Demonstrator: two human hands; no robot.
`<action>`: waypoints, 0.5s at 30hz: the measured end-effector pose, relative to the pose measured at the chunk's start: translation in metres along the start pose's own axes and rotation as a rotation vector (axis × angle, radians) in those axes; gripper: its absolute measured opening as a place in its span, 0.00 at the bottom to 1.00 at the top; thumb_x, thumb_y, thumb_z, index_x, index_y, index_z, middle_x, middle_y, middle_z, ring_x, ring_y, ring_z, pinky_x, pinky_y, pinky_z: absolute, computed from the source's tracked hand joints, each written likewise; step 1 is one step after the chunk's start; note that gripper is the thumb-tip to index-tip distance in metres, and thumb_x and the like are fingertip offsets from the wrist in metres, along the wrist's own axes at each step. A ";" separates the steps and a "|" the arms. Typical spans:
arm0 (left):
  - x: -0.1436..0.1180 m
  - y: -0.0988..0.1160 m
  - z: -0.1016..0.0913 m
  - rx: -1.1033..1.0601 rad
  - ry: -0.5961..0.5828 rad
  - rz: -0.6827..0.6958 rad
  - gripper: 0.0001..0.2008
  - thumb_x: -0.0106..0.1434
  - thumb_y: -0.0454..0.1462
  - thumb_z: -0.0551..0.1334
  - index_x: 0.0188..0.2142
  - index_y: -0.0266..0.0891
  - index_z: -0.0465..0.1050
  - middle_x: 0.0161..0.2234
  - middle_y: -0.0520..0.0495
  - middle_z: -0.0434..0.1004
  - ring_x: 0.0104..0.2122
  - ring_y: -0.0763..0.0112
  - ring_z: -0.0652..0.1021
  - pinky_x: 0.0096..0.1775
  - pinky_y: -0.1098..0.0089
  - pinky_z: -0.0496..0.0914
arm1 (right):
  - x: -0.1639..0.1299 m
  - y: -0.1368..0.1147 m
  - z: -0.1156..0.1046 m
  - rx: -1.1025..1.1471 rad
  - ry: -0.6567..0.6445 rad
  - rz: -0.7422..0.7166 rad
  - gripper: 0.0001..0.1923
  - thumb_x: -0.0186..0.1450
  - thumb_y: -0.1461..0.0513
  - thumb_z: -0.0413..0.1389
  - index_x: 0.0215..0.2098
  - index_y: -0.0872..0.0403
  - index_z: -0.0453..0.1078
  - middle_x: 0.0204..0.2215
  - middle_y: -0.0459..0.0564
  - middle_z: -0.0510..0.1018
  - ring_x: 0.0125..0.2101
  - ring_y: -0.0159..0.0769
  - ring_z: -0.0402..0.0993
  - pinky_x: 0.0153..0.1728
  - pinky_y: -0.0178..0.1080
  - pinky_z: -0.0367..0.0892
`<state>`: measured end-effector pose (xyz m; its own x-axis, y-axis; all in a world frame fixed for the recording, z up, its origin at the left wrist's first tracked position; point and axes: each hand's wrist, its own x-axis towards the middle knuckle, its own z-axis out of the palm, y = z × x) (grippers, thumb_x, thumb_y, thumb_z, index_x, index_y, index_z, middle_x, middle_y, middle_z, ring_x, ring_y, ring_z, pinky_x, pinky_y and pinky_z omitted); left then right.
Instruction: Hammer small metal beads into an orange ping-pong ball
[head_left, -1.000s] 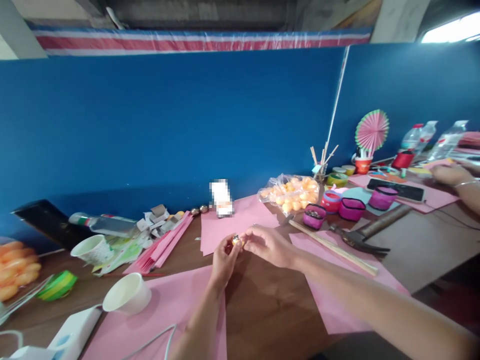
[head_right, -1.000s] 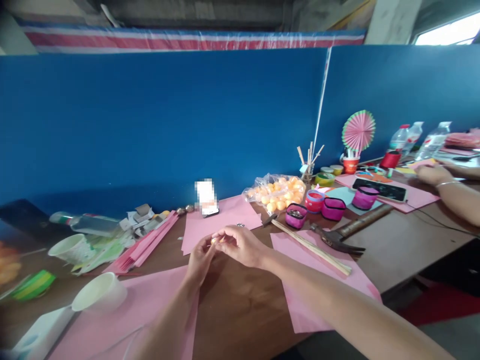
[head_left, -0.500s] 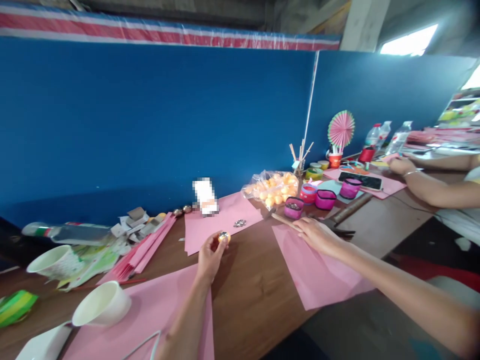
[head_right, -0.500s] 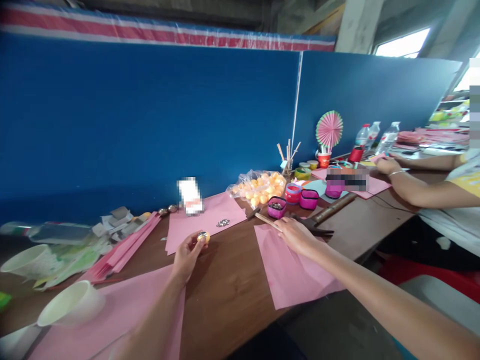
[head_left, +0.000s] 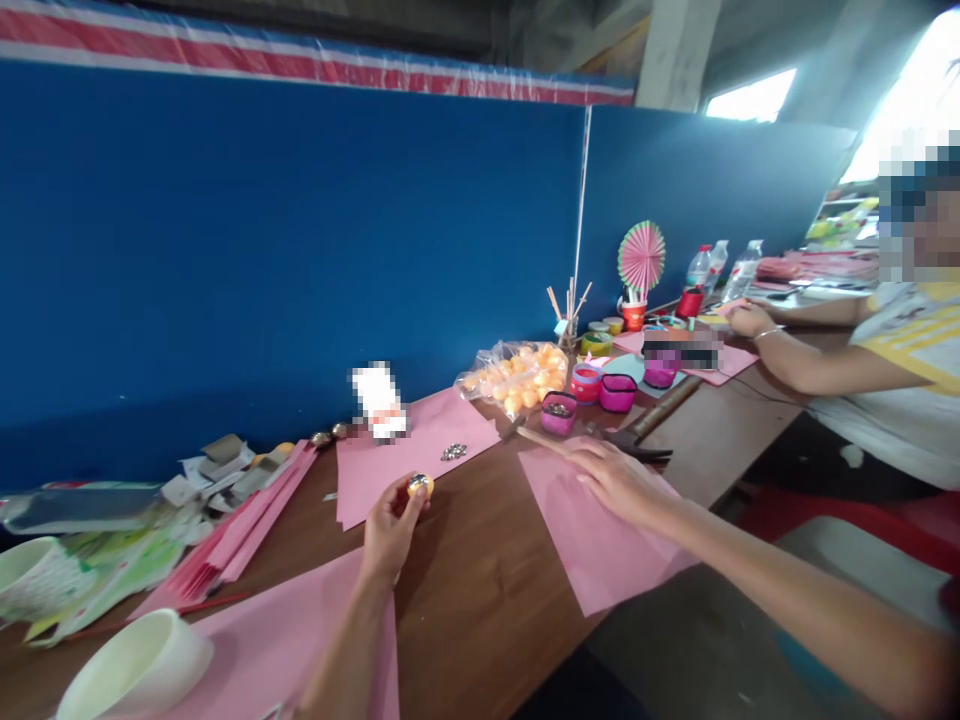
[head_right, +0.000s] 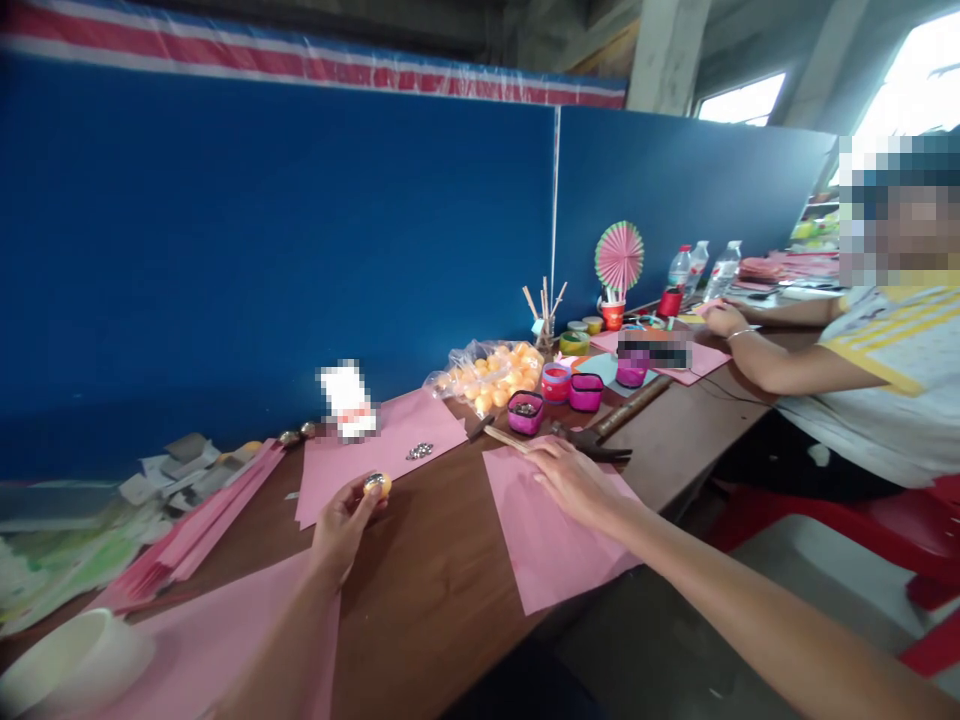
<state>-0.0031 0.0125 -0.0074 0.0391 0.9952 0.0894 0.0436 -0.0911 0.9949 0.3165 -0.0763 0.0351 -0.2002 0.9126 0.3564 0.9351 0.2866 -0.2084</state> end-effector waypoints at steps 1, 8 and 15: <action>0.000 0.000 0.000 -0.003 0.001 -0.001 0.26 0.48 0.46 0.62 0.45 0.35 0.67 0.36 0.44 0.75 0.31 0.69 0.75 0.39 0.64 0.70 | -0.009 -0.002 0.000 0.022 0.001 0.005 0.18 0.61 0.65 0.46 0.50 0.47 0.61 0.47 0.48 0.68 0.49 0.38 0.62 0.48 0.43 0.60; 0.001 -0.001 0.000 0.026 -0.021 0.000 0.26 0.48 0.45 0.63 0.46 0.34 0.66 0.36 0.43 0.75 0.32 0.68 0.75 0.40 0.61 0.70 | -0.076 -0.009 0.012 0.049 -0.099 0.001 0.19 0.63 0.61 0.44 0.53 0.49 0.59 0.51 0.49 0.65 0.52 0.38 0.59 0.51 0.42 0.59; -0.001 0.000 0.000 0.027 -0.016 0.008 0.25 0.48 0.46 0.63 0.43 0.35 0.68 0.35 0.45 0.75 0.31 0.70 0.75 0.39 0.64 0.70 | -0.086 -0.011 0.009 -0.002 -0.200 -0.078 0.27 0.63 0.58 0.45 0.60 0.48 0.44 0.59 0.48 0.52 0.58 0.40 0.46 0.56 0.46 0.48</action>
<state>-0.0026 0.0115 -0.0072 0.0555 0.9937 0.0969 0.0700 -0.1007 0.9925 0.3205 -0.1553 -0.0014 -0.3261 0.9274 0.1835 0.9149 0.3584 -0.1856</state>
